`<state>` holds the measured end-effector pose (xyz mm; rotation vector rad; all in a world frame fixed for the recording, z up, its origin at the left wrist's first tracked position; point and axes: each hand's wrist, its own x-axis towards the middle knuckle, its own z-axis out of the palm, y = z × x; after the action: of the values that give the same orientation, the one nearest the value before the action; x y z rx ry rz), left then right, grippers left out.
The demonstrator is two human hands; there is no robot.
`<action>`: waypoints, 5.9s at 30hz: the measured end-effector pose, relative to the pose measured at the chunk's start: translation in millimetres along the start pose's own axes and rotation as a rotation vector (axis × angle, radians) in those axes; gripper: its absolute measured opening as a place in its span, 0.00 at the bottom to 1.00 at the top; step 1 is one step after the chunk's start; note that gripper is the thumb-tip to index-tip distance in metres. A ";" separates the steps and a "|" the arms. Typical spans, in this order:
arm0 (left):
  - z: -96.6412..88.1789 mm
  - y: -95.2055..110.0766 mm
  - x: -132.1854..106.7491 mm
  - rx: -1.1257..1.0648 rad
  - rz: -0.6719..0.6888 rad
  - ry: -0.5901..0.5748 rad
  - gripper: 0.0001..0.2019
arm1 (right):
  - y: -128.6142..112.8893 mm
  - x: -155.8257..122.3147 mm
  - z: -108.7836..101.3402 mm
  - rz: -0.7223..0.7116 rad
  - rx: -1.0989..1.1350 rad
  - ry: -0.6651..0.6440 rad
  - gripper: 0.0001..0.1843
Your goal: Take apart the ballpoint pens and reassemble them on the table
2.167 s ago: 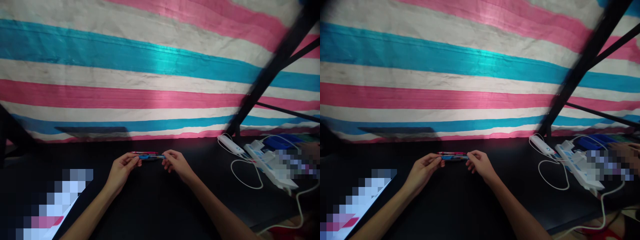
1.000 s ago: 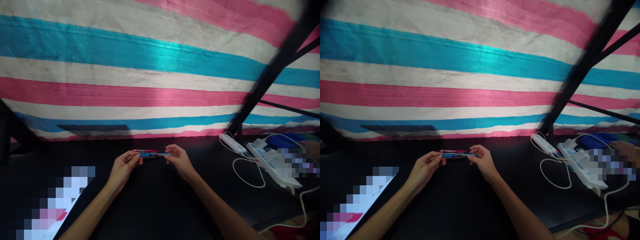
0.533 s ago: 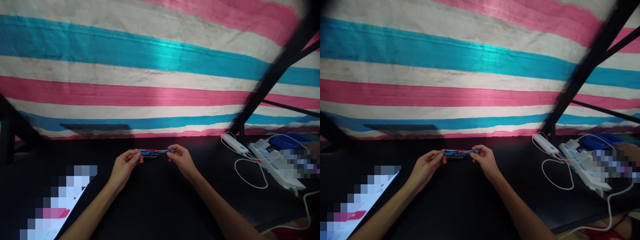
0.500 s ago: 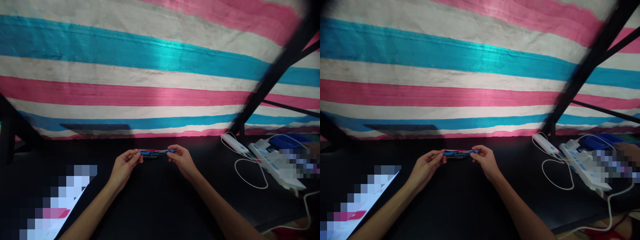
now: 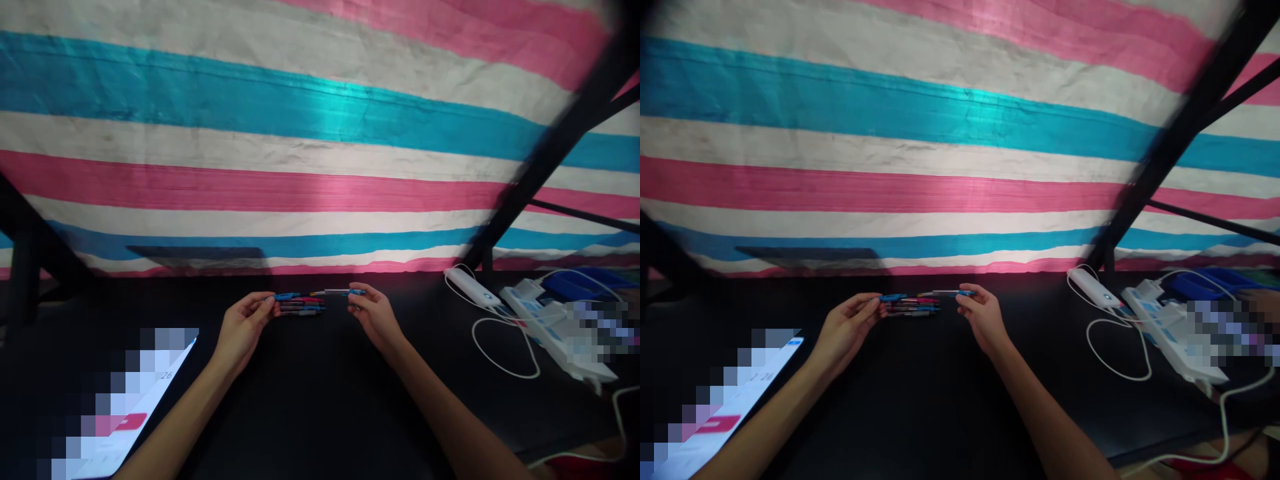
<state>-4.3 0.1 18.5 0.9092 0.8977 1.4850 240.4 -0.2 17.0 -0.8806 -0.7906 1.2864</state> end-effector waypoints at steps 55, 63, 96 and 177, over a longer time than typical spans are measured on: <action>7.8 -5.1 -8.4 0.326 0.062 -0.207 0.08 | 1.9 -11.1 5.5 -0.043 -0.452 -0.312 0.15; 7.2 -6.1 -8.5 0.293 0.048 -0.203 0.08 | 5.7 -8.7 5.5 -0.011 -0.614 -0.263 0.23; 5.9 -7.0 -8.5 0.273 0.059 -0.179 0.08 | -3.7 -14.5 7.7 -0.085 -0.510 -0.349 0.12; 18.7 -18.7 -32.6 1.307 0.390 -0.729 0.13 | -32.7 -4.6 -10.8 0.406 0.480 -0.286 0.22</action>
<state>23.0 -29.7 7.2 2.4763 1.1049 0.5552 264.3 -8.0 41.1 -0.4827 -0.4927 1.8937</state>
